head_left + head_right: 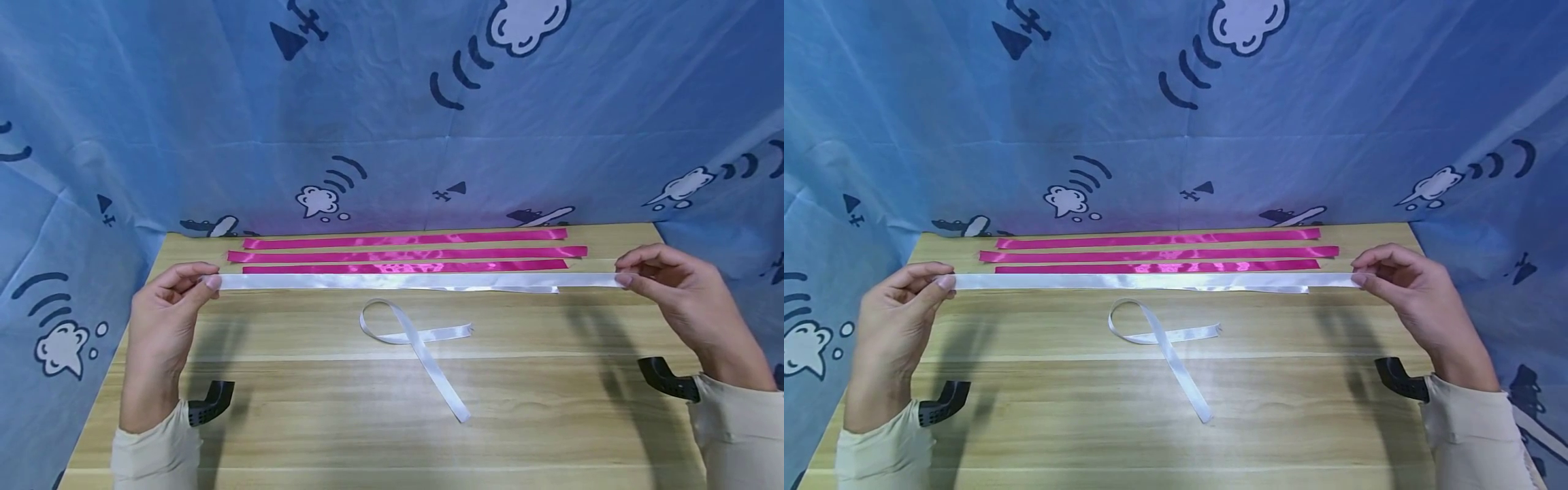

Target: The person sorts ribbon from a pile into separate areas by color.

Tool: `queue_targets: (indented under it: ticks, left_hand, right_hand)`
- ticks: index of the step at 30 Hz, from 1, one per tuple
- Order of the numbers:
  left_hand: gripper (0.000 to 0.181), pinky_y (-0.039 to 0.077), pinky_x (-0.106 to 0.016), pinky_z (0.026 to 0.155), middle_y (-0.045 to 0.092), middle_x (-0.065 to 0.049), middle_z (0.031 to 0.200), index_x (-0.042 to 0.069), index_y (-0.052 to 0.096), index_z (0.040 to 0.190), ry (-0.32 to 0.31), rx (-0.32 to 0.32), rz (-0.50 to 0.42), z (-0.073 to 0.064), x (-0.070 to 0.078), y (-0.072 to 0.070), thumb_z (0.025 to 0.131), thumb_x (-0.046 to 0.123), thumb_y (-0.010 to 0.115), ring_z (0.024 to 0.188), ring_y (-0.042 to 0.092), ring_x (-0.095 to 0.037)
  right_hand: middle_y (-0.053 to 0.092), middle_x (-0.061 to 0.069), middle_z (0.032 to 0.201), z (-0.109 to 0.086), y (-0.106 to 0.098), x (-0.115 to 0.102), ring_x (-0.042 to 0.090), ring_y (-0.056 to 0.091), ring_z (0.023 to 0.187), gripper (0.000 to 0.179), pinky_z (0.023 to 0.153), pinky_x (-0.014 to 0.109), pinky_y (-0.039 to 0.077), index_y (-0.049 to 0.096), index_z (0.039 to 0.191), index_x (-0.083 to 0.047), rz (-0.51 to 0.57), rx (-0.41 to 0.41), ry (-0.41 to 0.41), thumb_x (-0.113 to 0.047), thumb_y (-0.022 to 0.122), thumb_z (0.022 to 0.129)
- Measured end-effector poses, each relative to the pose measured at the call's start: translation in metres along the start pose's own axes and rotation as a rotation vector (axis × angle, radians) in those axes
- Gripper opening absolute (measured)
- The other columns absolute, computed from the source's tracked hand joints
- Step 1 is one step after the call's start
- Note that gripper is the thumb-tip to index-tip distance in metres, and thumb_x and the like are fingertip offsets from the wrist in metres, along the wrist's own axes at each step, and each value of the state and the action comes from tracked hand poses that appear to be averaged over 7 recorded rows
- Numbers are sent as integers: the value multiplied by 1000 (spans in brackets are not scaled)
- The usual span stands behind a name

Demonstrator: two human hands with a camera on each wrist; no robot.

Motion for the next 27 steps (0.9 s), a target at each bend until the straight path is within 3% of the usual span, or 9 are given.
queue_targets:
  ticks: [4,8,14,21,27]
  left_hand:
    - [14,57,-16,74,74,2,96,3,77,103,-20,8,7,1,-2,-1,91,-5,76,83,65,-13]
    - [13,57,-16,73,74,1,96,3,76,102,-25,10,-12,3,-3,-2,91,-5,76,82,65,-12]
    - [14,57,-16,73,74,2,97,5,78,100,-32,-5,-1,7,-7,-3,91,-4,77,81,65,-12]
    - [13,58,-16,72,75,3,92,6,77,99,-38,-22,30,11,-12,-3,91,-5,76,78,67,-10]
    - [12,58,-16,74,75,5,92,7,77,100,-36,-45,61,16,-17,-4,92,-2,76,77,69,-8]
  right_hand:
    - [66,-7,108,0,1,1,2,64,84,17,76,9,53,67,114,4,3,-1,-6,8,66,97]
    - [66,-4,107,1,2,2,3,64,85,16,76,10,53,66,113,6,88,-14,-20,10,64,97]
    - [67,-10,106,1,4,3,1,64,84,16,74,10,52,68,112,1,-11,-2,-1,7,65,98]
    - [65,-6,108,2,8,6,5,62,80,21,70,13,52,70,110,-1,86,-9,12,13,62,97]
    - [66,-9,105,4,12,10,5,63,78,20,69,14,53,70,111,-3,34,-19,30,10,63,98]
Point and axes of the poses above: each hand's wrist, its own z-axis towards the middle knuckle, its own y-axis out of the palm, x = y × z, the point moved 2 cm from there along z, towards the middle knuckle
